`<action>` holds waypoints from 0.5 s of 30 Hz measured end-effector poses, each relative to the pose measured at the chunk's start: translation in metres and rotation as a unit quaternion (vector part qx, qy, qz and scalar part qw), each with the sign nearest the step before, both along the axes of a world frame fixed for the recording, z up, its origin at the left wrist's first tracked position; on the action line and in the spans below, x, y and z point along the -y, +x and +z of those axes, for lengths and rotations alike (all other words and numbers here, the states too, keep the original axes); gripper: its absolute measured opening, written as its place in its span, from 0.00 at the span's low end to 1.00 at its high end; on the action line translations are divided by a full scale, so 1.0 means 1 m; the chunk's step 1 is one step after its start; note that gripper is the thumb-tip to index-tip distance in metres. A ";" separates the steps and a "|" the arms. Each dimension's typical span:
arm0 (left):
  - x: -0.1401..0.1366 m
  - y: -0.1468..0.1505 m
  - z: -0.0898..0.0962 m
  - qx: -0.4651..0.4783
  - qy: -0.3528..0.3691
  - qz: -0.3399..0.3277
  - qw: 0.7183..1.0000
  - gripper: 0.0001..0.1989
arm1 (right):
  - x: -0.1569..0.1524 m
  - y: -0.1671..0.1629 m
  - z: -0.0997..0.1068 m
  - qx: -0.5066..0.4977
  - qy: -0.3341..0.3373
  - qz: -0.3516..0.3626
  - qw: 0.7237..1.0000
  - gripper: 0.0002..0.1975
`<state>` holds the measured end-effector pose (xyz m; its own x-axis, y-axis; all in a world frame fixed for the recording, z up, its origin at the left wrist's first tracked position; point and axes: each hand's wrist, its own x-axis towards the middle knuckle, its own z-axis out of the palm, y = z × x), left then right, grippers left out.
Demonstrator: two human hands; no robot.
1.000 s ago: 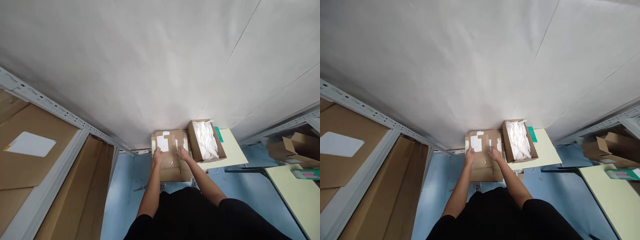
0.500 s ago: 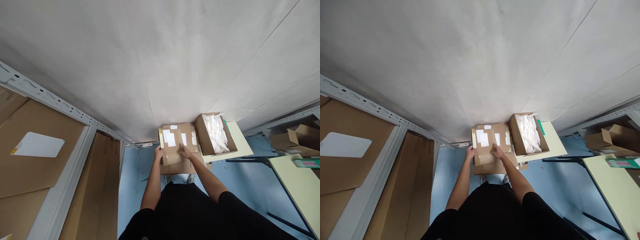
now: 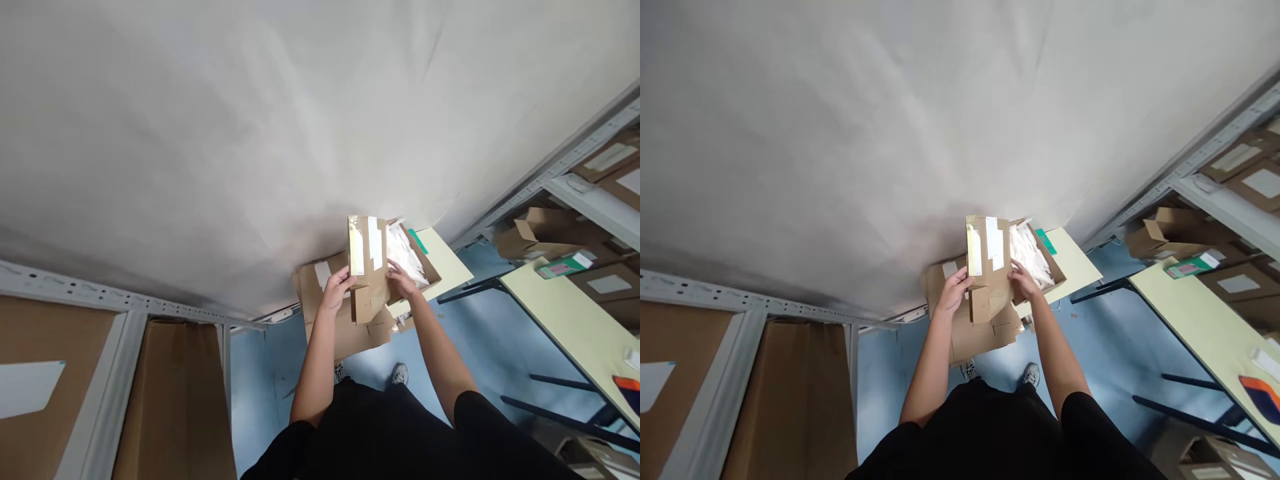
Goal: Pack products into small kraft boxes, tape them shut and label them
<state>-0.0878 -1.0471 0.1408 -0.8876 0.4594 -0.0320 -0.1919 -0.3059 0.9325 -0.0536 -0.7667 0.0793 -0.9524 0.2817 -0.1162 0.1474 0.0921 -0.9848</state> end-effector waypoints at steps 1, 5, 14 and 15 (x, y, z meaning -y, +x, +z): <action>-0.013 -0.003 0.007 -0.014 0.000 -0.007 1.000 0.33 | -0.023 0.006 0.013 0.009 -0.037 0.005 0.999 0.34; -0.067 -0.008 0.027 -0.042 -0.020 -0.018 0.999 0.37 | -0.110 0.051 0.062 -0.020 -0.077 -0.029 0.996 0.33; -0.282 0.016 0.096 -0.026 -0.042 -0.134 0.990 0.46 | -0.281 0.204 0.126 -0.061 -0.137 -0.119 0.982 0.36; -0.310 0.025 0.101 -0.033 -0.042 -0.149 0.987 0.46 | -0.300 0.224 0.128 -0.068 -0.144 -0.134 0.978 0.36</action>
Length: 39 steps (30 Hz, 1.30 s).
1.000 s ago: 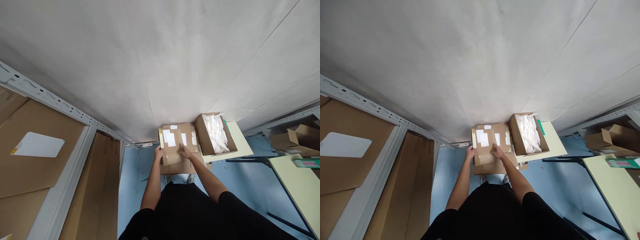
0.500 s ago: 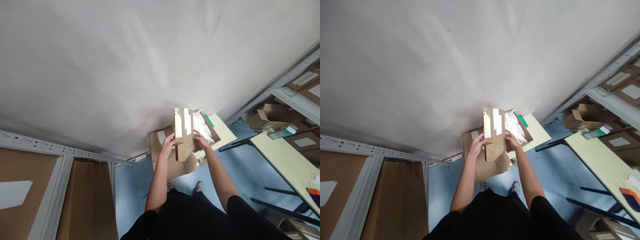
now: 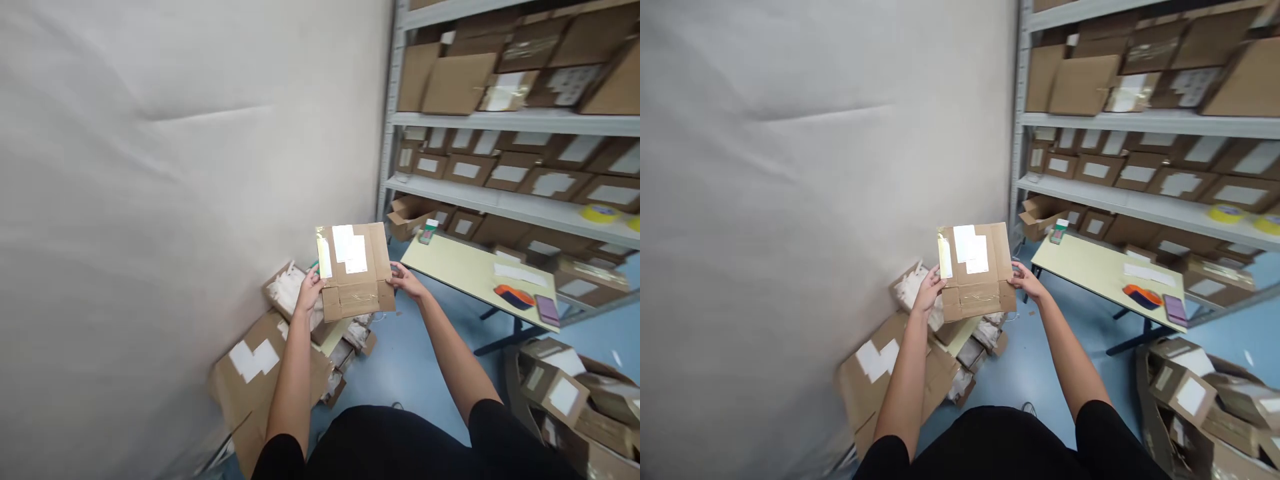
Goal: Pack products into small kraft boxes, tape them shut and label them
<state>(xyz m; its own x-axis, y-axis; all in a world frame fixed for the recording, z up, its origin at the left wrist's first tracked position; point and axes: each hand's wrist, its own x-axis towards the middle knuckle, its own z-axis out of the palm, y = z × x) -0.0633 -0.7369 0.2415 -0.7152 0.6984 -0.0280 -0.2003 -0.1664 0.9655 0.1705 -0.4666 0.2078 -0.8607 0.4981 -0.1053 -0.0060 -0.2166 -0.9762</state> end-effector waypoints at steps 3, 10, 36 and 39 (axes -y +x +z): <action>-0.080 0.033 0.003 -0.004 -0.003 -0.036 0.999 0.46 | -0.049 0.062 0.003 -0.016 -0.019 -0.051 0.998 0.33; -0.222 0.110 -0.021 0.007 -0.043 -0.122 0.992 0.48 | -0.120 0.188 -0.008 -0.015 -0.039 -0.173 0.984 0.32; -0.598 0.072 -0.093 0.013 -0.157 -0.419 0.894 0.40 | -0.342 0.205 -0.063 0.081 -0.061 -0.436 0.894 0.35; -0.627 0.082 -0.108 0.006 -0.166 -0.403 0.900 0.40 | -0.367 0.209 -0.083 0.082 -0.063 -0.485 0.868 0.34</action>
